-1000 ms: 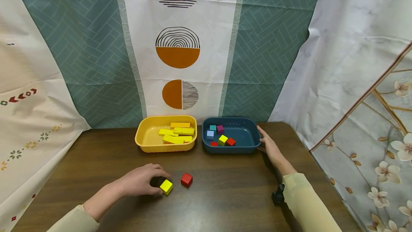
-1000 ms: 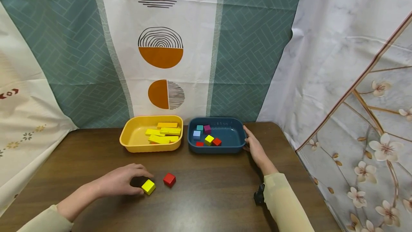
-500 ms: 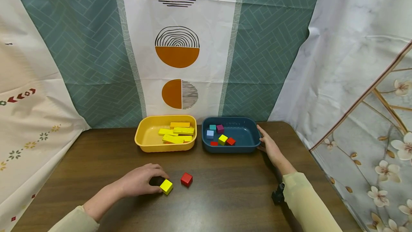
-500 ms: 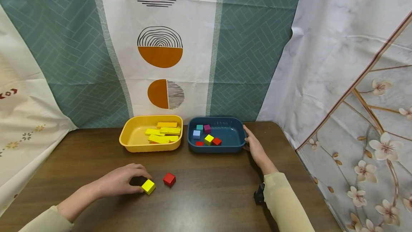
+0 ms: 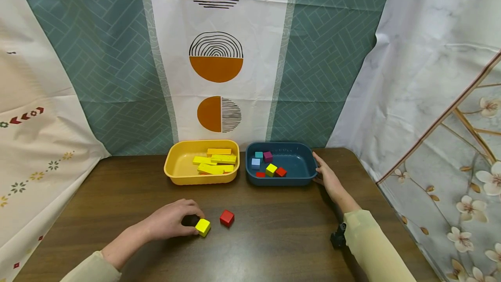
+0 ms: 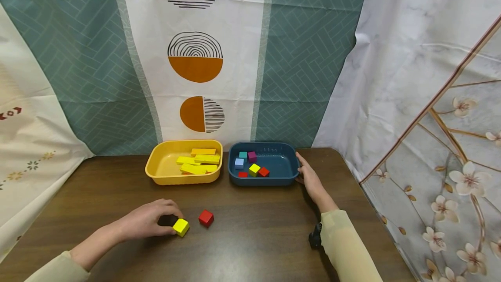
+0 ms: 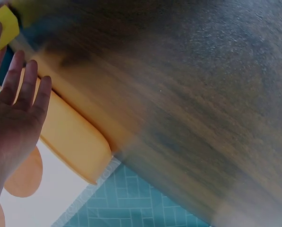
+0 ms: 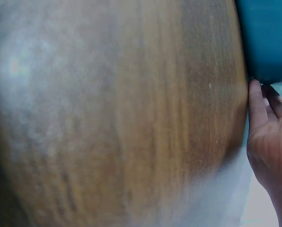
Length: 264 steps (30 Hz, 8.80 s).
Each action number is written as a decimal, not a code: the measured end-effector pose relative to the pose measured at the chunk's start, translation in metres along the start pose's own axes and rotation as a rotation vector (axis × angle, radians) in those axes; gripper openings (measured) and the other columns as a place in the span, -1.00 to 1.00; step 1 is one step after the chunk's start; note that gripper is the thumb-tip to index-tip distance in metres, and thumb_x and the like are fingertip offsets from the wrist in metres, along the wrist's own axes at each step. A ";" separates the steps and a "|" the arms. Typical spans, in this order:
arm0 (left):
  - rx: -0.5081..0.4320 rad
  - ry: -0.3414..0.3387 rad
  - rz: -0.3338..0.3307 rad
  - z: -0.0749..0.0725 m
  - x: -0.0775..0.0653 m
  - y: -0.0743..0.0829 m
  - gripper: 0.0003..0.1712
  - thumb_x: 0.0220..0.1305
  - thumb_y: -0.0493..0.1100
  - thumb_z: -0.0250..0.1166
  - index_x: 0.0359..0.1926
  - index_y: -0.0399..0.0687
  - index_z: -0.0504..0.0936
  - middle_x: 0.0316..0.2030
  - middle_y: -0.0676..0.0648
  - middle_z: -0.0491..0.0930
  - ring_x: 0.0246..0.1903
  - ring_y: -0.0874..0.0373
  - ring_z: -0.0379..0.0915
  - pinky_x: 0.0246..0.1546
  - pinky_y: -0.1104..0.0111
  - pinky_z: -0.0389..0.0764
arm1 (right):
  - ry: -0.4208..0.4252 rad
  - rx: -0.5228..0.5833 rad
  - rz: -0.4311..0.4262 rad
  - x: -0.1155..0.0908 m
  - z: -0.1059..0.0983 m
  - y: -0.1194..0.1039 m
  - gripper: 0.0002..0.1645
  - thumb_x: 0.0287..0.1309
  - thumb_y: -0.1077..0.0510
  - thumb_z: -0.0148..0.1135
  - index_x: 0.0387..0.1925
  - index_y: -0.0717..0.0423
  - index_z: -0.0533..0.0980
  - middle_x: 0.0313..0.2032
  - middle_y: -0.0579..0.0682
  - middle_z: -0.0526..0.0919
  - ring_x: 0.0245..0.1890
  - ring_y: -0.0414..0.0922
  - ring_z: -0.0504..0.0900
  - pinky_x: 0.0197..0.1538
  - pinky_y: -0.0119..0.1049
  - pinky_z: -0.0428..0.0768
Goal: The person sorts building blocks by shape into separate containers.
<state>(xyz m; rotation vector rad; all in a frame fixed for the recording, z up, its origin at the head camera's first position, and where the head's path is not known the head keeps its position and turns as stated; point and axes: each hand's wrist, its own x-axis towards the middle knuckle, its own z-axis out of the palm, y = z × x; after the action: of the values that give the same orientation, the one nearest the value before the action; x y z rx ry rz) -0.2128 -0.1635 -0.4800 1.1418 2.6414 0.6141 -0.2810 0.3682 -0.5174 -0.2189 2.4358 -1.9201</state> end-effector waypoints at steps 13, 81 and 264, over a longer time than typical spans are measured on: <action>-0.020 0.126 0.016 -0.019 0.005 0.012 -0.71 0.24 0.20 0.46 -0.04 0.47 0.66 -0.06 0.37 0.51 -0.02 0.31 0.45 0.02 0.25 0.59 | -0.003 -0.062 -0.028 -0.002 0.000 0.001 -0.25 0.51 0.19 -0.38 0.66 -0.08 -0.12 0.63 0.04 -0.24 0.57 0.22 -0.17 0.38 0.39 0.19; 0.048 0.439 -0.221 -0.048 0.166 0.075 -0.51 0.28 0.22 0.41 0.14 0.15 0.75 0.12 0.00 0.58 0.13 0.02 0.43 0.15 0.09 0.52 | -0.001 0.008 -0.002 -0.005 0.003 -0.010 -0.23 0.47 0.30 -0.38 0.65 0.05 -0.14 0.62 0.14 -0.23 0.53 0.28 -0.04 0.40 0.37 0.16; -0.043 -0.033 -0.020 0.011 0.062 0.019 -0.64 0.25 0.19 0.44 0.04 0.32 0.71 -0.02 0.27 0.55 -0.02 0.26 0.46 0.10 0.16 0.57 | 0.031 -0.039 0.009 -0.002 0.004 -0.006 -0.23 0.48 0.24 -0.37 0.66 0.01 -0.12 0.63 0.11 -0.22 0.56 0.24 -0.10 0.39 0.36 0.20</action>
<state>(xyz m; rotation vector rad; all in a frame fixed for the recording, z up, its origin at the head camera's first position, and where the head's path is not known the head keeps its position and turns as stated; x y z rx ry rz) -0.2391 -0.1035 -0.4823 1.1023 2.5958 0.6388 -0.2782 0.3636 -0.5126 -0.1801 2.4903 -1.8879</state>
